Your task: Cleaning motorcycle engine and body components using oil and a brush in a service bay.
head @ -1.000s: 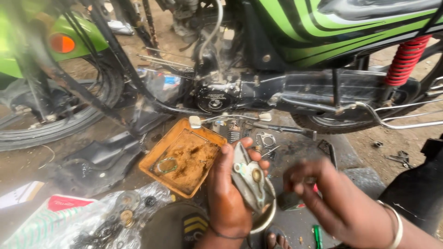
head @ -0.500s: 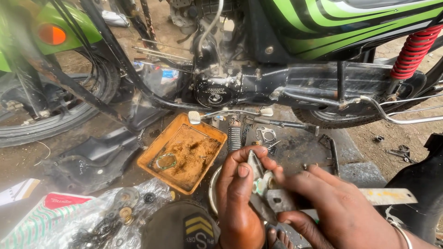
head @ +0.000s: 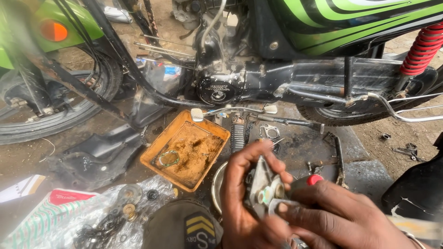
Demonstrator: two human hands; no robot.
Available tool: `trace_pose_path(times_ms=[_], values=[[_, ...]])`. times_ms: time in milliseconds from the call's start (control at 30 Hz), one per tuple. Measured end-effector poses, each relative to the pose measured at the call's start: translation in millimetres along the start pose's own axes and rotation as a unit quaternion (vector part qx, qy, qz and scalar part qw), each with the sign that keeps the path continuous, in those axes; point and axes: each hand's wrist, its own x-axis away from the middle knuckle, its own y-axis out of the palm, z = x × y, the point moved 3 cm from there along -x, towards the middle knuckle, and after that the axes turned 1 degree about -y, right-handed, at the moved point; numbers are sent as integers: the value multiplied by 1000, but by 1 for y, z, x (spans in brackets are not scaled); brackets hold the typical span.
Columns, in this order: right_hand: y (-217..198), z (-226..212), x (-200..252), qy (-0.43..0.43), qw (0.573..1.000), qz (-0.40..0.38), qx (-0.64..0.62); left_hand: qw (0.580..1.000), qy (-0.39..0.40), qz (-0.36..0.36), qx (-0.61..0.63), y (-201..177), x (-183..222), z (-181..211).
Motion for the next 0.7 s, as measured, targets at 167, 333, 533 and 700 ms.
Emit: trace_pose_path(times_ms=[167,333,533,700], values=[[-7,0,4,7,997,-1,-76,998,-38,-49,-30,3,1,10],[-7,10,12,52,991,13,-119,988,-82,-69,-115,10,-1,18],[-15,9,10,29,984,-13,-174,964,30,-154,-216,2,8,9],[-15,14,18,37,989,-38,-137,967,-4,-186,-171,0,8,3]])
